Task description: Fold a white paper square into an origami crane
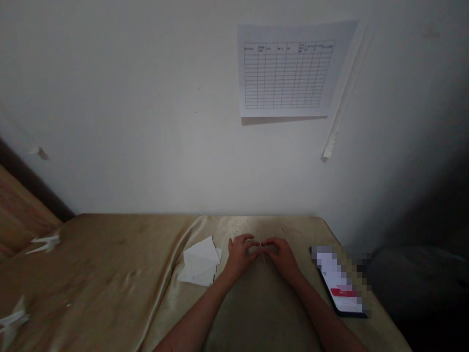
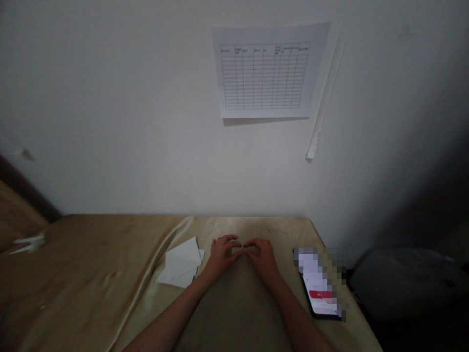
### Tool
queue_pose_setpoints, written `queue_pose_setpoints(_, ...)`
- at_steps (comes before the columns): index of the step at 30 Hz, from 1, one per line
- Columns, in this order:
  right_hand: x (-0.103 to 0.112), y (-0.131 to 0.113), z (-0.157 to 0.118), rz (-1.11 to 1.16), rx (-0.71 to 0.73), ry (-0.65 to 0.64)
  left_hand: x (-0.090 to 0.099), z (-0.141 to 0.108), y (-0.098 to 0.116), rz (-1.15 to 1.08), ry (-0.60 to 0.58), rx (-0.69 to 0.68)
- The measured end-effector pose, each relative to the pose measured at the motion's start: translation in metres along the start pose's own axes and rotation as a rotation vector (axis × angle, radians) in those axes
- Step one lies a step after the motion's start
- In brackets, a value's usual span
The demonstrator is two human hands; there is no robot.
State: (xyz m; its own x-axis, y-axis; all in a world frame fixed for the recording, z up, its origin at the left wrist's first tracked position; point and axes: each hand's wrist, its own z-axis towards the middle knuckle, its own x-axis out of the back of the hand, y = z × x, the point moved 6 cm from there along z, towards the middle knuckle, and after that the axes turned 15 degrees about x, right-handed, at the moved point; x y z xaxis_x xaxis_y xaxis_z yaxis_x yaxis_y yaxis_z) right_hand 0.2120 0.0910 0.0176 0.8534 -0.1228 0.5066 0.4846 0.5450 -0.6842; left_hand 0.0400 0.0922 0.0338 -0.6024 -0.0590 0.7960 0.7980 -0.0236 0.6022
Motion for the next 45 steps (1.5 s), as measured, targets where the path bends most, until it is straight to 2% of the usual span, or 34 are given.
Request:
queue_pose_setpoints(18,0.000,0.004,0.000,0.021,-0.009,0.009,-0.001,-0.001,-0.004,-0.016,0.030,-0.019)
queue_pose_setpoints(30,0.009,-0.003,0.000,0.073,0.042,0.046,0.001,0.000,-0.004,-0.006,-0.020,-0.019)
queue_pose_setpoints(45,0.012,-0.002,0.001,0.102,0.157,-0.141,0.009,0.002,-0.004,0.096,-0.128,-0.050)
